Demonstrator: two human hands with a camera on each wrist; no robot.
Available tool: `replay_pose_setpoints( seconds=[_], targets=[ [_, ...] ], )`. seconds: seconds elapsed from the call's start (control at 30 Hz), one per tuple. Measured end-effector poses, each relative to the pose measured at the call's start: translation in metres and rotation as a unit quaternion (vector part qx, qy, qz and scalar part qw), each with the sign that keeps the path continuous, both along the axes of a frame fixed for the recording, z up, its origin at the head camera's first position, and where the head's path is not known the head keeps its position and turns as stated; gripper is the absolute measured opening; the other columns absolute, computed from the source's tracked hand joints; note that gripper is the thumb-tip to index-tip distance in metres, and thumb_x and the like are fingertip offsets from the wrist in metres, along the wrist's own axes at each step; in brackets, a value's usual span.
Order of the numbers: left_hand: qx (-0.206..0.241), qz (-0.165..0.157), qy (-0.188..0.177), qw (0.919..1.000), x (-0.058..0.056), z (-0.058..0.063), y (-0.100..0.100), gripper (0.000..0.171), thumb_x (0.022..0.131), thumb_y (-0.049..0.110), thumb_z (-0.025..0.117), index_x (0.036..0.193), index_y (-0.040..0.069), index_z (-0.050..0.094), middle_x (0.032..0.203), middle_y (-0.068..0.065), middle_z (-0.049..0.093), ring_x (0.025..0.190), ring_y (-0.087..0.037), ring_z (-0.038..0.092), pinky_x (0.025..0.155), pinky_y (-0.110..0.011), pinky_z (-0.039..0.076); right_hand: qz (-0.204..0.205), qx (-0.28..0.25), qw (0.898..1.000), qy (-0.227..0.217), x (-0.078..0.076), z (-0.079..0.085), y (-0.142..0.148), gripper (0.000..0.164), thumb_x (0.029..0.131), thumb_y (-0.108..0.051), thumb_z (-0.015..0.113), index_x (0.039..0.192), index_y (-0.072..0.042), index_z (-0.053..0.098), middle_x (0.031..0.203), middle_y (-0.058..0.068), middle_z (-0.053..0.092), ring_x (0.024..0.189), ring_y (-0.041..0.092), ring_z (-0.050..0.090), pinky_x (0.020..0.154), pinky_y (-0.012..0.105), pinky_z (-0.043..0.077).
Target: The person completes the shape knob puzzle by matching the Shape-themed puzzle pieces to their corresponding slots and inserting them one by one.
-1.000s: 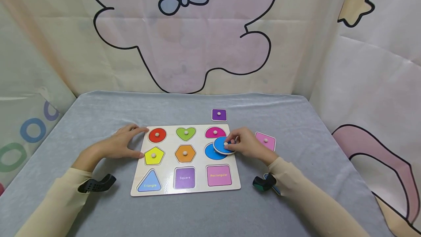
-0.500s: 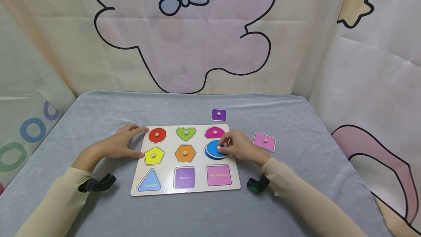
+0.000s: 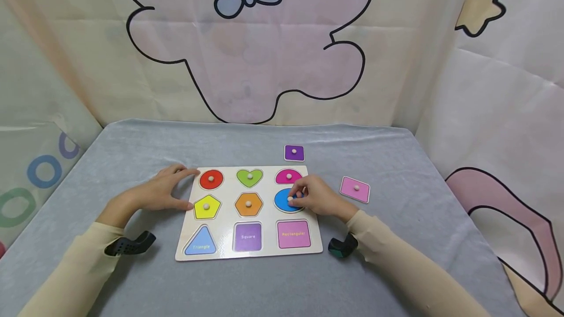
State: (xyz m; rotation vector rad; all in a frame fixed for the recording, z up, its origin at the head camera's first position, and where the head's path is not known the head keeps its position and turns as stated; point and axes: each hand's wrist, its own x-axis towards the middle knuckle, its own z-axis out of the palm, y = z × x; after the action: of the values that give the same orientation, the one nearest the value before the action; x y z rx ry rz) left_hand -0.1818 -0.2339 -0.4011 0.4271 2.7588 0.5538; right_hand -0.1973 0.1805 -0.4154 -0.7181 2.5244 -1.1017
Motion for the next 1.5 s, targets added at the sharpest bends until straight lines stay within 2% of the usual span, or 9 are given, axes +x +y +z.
replay_pose_setpoints(
  seconds=[0.37,0.8,1.1,1.37,1.5],
  targets=[
    [0.003,-0.002,0.004,1.0000,0.000,-0.001,-0.001,0.089,0.080,0.047,0.082,0.154,0.020,0.042,0.152,-0.024,0.037,0.140,-0.046,0.033,0.111,-0.071,0.033,0.009,0.000,1.000,0.004,-0.001,0.000,0.001,0.009,0.087,-0.011,0.079,0.089,-0.004,0.075,0.070,-0.001,0.054,0.061,0.008,0.047,0.054,0.018,0.038],
    [-0.001,0.000,0.001,1.0000,-0.001,-0.001,0.000,0.089,0.079,0.048,0.082,0.154,0.020,0.042,0.151,-0.023,0.038,0.140,-0.046,0.033,0.111,-0.071,0.033,0.011,0.000,1.000,-0.009,-0.004,0.001,0.002,0.015,0.087,-0.014,0.080,0.097,-0.004,0.075,0.077,0.001,0.059,0.064,0.009,0.049,0.059,0.018,0.041],
    [0.000,-0.001,0.001,1.0000,-0.002,-0.001,0.000,0.089,0.080,0.048,0.082,0.154,0.020,0.042,0.152,-0.024,0.037,0.140,-0.046,0.032,0.111,-0.072,0.033,-0.008,-0.012,1.000,-0.016,-0.016,0.005,0.008,0.020,0.088,-0.016,0.079,0.103,-0.003,0.075,0.086,0.004,0.062,0.066,0.013,0.051,0.055,0.020,0.041],
    [0.004,-0.005,0.004,1.0000,-0.002,-0.002,-0.001,0.089,0.080,0.049,0.082,0.154,0.020,0.041,0.152,-0.024,0.037,0.140,-0.046,0.033,0.110,-0.072,0.032,-0.033,-0.023,0.999,-0.008,-0.030,0.008,0.008,0.019,0.090,-0.014,0.077,0.104,-0.002,0.076,0.086,0.007,0.061,0.074,0.016,0.053,0.058,0.019,0.043],
    [0.005,-0.006,0.004,1.0000,-0.002,-0.002,-0.001,0.089,0.080,0.048,0.082,0.154,0.019,0.041,0.151,-0.024,0.038,0.139,-0.046,0.033,0.110,-0.072,0.033,-0.048,-0.021,0.999,-0.013,-0.036,0.007,0.009,0.021,0.091,-0.014,0.076,0.107,-0.001,0.075,0.087,0.009,0.060,0.071,0.015,0.052,0.057,0.019,0.043]
  ],
)
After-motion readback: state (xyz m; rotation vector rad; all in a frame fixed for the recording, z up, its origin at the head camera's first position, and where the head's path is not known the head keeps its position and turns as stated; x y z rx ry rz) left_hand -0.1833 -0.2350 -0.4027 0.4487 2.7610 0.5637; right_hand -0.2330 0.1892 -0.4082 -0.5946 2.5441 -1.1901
